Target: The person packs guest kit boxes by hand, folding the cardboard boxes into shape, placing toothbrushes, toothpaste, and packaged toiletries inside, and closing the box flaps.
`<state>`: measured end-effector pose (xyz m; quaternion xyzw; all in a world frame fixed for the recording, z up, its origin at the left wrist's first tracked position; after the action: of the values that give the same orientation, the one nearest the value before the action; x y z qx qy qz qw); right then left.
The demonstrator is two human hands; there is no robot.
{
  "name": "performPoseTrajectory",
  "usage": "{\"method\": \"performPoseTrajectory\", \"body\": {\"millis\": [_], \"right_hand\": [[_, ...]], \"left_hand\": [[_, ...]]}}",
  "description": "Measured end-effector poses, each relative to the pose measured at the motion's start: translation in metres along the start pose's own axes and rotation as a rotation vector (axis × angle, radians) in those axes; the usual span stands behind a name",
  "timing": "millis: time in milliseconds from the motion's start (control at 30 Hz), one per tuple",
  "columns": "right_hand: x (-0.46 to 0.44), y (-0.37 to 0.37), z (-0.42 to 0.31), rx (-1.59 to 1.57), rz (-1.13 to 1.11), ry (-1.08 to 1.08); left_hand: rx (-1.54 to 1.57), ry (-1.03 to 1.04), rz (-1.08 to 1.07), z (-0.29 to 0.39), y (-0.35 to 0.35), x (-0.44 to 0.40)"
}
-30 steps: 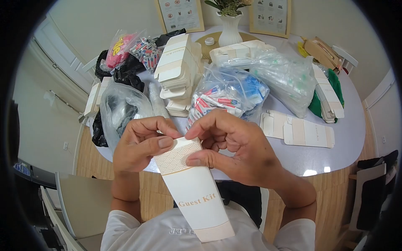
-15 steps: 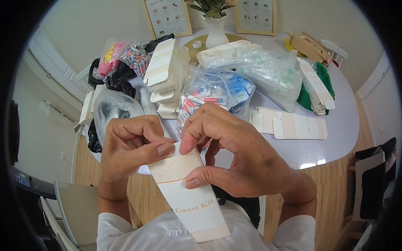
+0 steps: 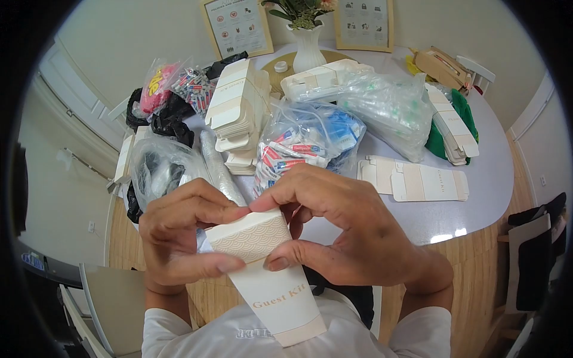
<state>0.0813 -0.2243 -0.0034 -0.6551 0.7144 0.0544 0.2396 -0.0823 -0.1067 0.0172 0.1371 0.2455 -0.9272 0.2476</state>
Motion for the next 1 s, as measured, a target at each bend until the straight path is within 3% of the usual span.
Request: {"method": "performPoseTrajectory", "body": {"millis": [200, 400, 467, 500, 567, 633, 700, 900, 967, 1000], "right_hand": [[-0.001, -0.003, 0.009, 0.049, 0.035, -0.162], [0.000, -0.004, 0.012, 0.016, 0.046, -0.125], [0.001, -0.004, 0.011, -0.051, 0.080, -0.100], [0.002, -0.005, 0.010, -0.116, 0.116, -0.076], [0.002, -0.005, 0.008, 0.010, 0.205, -0.128], [0.004, -0.004, 0.000, 0.140, 0.293, -0.175], [0.009, -0.001, -0.017, 0.300, 0.342, -0.219], [0.026, -0.003, -0.030, 0.361, 0.285, -0.205], [0.034, -0.012, -0.029, 0.355, 0.268, -0.046], [0.037, -0.016, -0.026, 0.332, 0.207, -0.102]], "left_hand": [[-0.149, 0.009, 0.091, -0.004, 0.012, 0.007], [-0.184, 0.004, 0.009, -0.010, 0.012, 0.009], [0.277, -0.145, -0.099, -0.020, 0.021, 0.014], [0.274, -0.140, -0.101, -0.023, 0.029, 0.019], [0.625, -0.222, 0.025, -0.033, 0.050, 0.026], [0.504, -0.171, 0.114, -0.037, 0.055, 0.023], [-0.008, 0.169, 0.224, -0.029, 0.054, 0.020], [-0.117, 0.230, 0.263, -0.026, 0.082, 0.017], [-0.288, 0.358, 0.312, -0.023, 0.087, 0.014], [-0.275, 0.318, 0.233, -0.025, 0.087, 0.015]]}}
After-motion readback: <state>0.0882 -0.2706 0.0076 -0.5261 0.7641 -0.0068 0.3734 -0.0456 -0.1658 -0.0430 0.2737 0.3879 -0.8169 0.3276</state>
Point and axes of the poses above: each hand's wrist, its own x-axis away from the middle knuckle, its own y-axis out of the palm, z = x × y, the point moved 2 cm from there along -x, towards the middle knuckle, and after that the axes turned 4 degrees about -y, right-handed, at the moved point
